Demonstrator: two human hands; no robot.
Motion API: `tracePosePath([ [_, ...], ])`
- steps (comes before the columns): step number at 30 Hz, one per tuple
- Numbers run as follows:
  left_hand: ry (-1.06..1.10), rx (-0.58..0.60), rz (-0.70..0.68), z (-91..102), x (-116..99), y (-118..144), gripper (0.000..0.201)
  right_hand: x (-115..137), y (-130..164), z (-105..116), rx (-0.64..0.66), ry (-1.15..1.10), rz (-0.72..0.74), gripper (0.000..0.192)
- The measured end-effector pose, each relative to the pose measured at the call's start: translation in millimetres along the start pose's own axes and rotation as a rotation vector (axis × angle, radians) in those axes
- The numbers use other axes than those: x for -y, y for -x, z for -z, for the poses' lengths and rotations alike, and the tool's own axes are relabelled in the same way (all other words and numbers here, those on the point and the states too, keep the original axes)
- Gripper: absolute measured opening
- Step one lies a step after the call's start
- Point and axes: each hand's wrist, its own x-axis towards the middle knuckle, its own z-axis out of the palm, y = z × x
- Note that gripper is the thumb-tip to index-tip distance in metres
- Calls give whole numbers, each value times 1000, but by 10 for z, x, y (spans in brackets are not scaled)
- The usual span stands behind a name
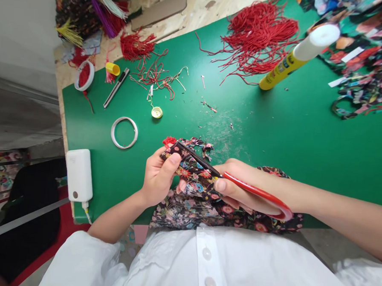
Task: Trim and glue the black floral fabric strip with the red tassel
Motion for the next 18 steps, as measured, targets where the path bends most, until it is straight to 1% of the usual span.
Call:
tracePosePath([
  [2,29,5,-4,-4,-1,-9,32,-13,-1,-10,8,-5,-5,80],
  [7,75,-4,12,-16,-7,-30,31,-14,27,-50,-21,-72,-8,77],
  [13,30,-14,19,-13,-17,-26,36,-16,51,-20,38,-116,103,73],
  [18,32,-16,-1,-14,-30,-25,34,-25,60,16,70,-81,168,69],
])
